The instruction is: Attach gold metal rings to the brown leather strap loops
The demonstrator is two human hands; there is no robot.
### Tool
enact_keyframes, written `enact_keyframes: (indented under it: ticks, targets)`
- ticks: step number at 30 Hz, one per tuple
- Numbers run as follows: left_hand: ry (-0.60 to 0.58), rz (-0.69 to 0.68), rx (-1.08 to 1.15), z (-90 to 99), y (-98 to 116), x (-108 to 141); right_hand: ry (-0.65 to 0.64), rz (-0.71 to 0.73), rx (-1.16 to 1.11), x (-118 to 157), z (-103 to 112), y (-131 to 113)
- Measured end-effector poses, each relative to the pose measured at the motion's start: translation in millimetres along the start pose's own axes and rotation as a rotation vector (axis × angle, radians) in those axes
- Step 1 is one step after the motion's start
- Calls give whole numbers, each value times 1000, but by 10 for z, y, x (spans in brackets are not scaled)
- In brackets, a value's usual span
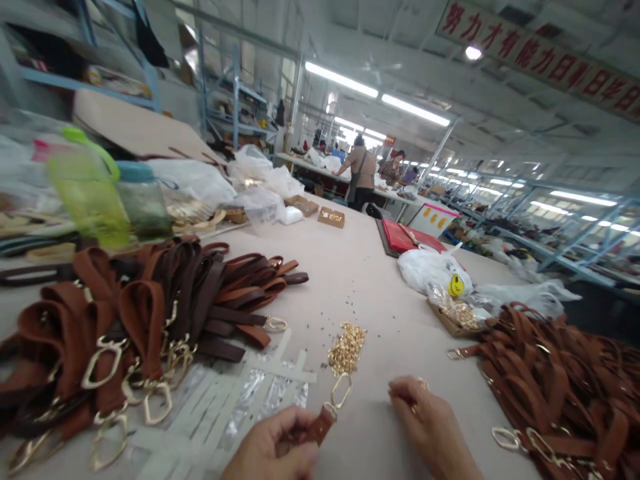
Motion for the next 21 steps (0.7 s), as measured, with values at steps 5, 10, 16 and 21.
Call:
enact_keyframes:
  ticks: [5, 10, 16, 21]
  targets:
    - [14, -79, -111, -88, 241, 146, -1, -237, -556, 202, -239, -565]
    - [49, -158, -201, -75, 278, 177, -4, -73, -486, 310, -431, -1030]
    - [132, -401, -441, -27, 415, 251, 116, 92, -307, 356, -399, -1189]
    - [160, -500, -504, -34, 463, 309, 187, 104, -355, 391, -387, -1225]
Point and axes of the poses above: each hand's wrist, its own x-axis away from the middle knuckle, its own z-axis out of the back of the hand, y = z × x, the point moved 8 cm from there along -x, towards the middle knuckle, and after that the axes turned 3 degrees about -z, right-handed, at the moved point
